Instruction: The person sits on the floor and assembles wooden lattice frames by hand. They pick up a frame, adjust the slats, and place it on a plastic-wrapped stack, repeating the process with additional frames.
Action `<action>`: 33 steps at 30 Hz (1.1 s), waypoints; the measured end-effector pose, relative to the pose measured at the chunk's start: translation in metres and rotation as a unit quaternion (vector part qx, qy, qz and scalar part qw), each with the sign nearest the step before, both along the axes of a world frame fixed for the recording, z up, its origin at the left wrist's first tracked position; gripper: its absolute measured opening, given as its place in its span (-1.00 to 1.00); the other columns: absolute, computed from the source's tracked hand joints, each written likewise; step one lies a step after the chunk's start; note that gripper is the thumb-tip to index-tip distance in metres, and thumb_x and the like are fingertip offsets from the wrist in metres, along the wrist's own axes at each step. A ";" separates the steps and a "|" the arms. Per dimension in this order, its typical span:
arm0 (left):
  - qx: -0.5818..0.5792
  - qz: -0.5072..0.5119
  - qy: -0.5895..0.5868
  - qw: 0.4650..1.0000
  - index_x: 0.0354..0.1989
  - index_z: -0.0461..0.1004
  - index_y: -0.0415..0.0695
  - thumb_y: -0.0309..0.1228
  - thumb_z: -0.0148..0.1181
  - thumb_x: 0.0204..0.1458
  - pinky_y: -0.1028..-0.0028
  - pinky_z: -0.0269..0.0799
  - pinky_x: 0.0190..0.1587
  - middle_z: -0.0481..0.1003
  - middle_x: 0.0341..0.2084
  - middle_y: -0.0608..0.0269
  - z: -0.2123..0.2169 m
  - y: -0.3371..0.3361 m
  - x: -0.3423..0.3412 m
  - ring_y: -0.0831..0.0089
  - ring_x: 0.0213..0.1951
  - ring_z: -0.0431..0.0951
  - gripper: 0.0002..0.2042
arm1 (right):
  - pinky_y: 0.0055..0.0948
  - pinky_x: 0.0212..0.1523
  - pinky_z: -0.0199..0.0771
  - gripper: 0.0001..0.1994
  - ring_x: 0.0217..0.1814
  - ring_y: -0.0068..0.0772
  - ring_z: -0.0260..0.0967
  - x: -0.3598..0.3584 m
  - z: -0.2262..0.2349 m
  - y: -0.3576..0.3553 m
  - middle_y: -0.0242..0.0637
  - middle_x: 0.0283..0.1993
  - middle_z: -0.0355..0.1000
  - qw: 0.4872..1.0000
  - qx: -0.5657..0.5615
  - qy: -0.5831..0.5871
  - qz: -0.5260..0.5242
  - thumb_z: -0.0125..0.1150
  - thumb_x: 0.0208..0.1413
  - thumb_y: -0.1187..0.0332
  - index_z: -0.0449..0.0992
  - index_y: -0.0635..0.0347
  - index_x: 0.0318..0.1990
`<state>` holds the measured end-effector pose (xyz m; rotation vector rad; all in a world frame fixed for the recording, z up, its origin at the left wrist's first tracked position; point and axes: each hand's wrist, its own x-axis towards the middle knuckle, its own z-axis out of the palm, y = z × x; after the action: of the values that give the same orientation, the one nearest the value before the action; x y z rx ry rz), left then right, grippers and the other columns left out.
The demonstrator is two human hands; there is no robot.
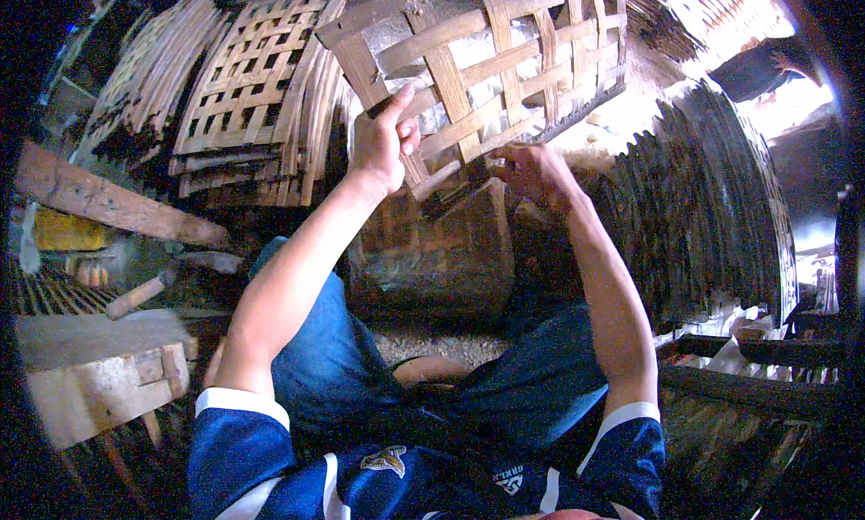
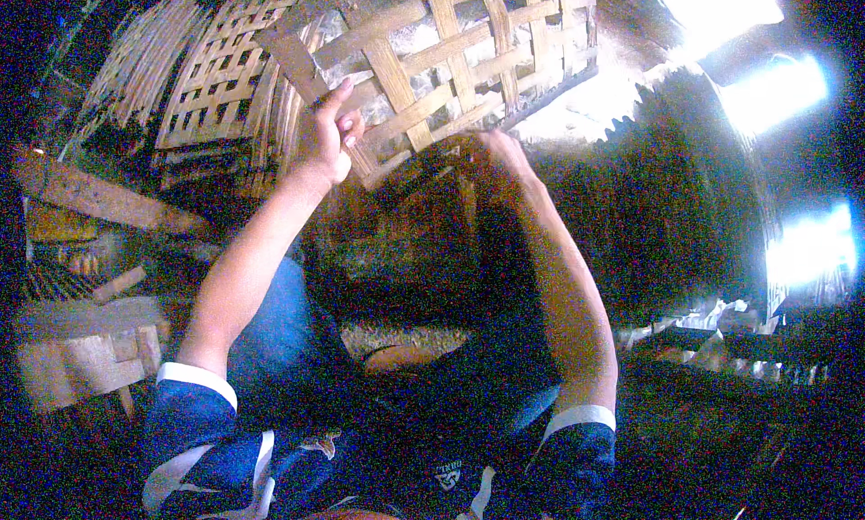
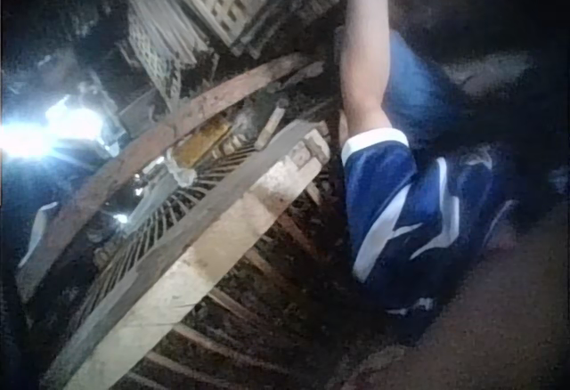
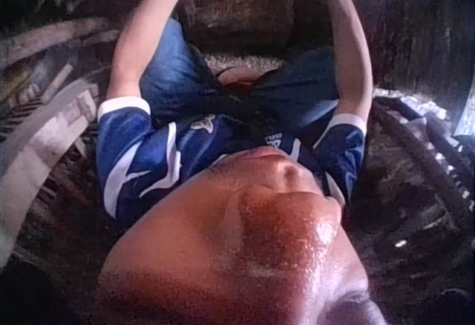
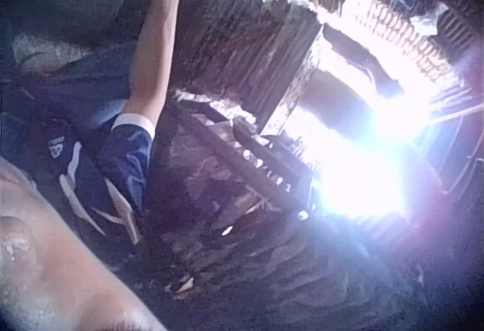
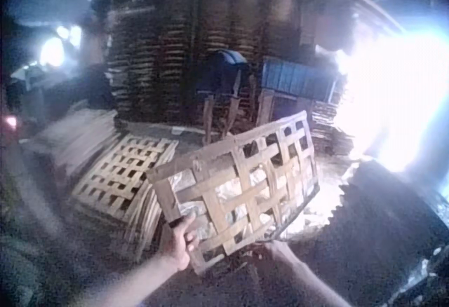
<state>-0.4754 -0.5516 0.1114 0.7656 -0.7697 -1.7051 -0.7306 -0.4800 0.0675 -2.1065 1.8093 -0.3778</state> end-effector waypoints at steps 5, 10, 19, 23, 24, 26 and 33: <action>0.035 -0.013 0.003 0.999 -0.15 0.37 -0.14 -0.25 0.31 0.02 0.63 0.06 -0.68 0.25 -0.56 0.48 -0.005 -0.004 0.004 0.69 -0.65 0.17 -0.66 | -0.21 -0.17 0.49 -0.72 -0.23 -0.03 0.50 0.016 0.014 -0.001 -0.12 -0.27 0.53 0.999 0.016 0.005 0.047 0.16 0.10 0.12 0.61 0.10 -0.20; 0.040 -0.007 0.017 0.999 -0.15 0.36 -0.13 -0.28 0.30 0.03 0.64 0.08 -0.69 0.29 -0.51 0.46 -0.006 -0.007 0.006 0.69 -0.65 0.19 -0.69 | -0.22 -0.13 0.49 -0.76 -0.18 -0.11 0.51 0.018 0.017 0.002 -0.16 -0.21 0.53 0.997 -0.002 -0.064 0.033 0.16 0.10 0.19 0.62 0.13 -0.24; 0.028 -0.006 0.021 0.999 -0.11 0.35 -0.14 -0.28 0.26 0.06 0.64 0.03 -0.69 0.20 -0.60 0.51 0.002 -0.002 -0.001 0.71 -0.67 0.16 -0.68 | -0.17 -0.20 0.47 -0.86 -0.22 -0.03 0.47 0.014 0.013 0.008 -0.12 -0.29 0.46 0.991 -0.121 0.030 0.045 0.10 0.13 0.36 0.52 0.22 -0.30; 0.034 0.001 -0.004 0.999 -0.18 0.40 -0.11 -0.23 0.28 0.03 0.65 0.00 -0.71 0.22 -0.64 0.51 0.001 -0.002 0.013 0.70 -0.70 0.14 -0.70 | -0.18 -0.26 0.44 -0.91 -0.26 0.06 0.44 -0.009 0.014 0.008 -0.07 -0.24 0.45 0.989 -0.143 -0.037 -0.026 0.11 0.10 0.41 0.44 0.24 -0.29; 0.032 0.000 -0.004 0.999 -0.25 0.40 -0.10 -0.25 0.28 0.03 0.65 0.01 -0.72 0.24 -0.62 0.49 0.000 -0.004 0.022 0.70 -0.69 0.16 -0.75 | -0.17 -0.24 0.43 -0.90 -0.24 0.03 0.45 -0.014 0.019 0.011 -0.06 -0.23 0.46 0.989 -0.136 0.014 -0.050 0.11 0.08 0.43 0.44 0.22 -0.27; 0.027 0.018 -0.007 0.999 -0.12 0.37 -0.05 -0.24 0.28 0.02 0.72 -0.01 -0.72 0.23 -0.55 0.57 0.000 -0.007 0.020 0.77 -0.66 0.13 -0.68 | -0.19 -0.22 0.42 -0.82 -0.22 -0.02 0.44 -0.062 -0.002 0.017 -0.05 -0.29 0.47 0.974 -0.104 0.136 -0.149 0.14 0.07 0.33 0.47 0.17 -0.20; 0.030 0.007 0.033 0.999 -0.26 0.37 -0.08 -0.26 0.31 0.02 0.64 0.04 -0.70 0.23 -0.59 0.49 -0.002 -0.005 0.006 0.70 -0.67 0.17 -0.74 | -0.17 -0.21 0.45 -0.82 -0.21 -0.01 0.48 -0.190 -0.070 0.061 -0.11 -0.29 0.52 0.934 -0.036 0.098 -0.342 0.18 0.03 0.27 0.53 0.15 -0.27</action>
<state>-0.4697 -0.5570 0.1093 0.7508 -0.6689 -1.7388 -0.9204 -0.4189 -0.0027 -1.5279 2.6596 -0.4090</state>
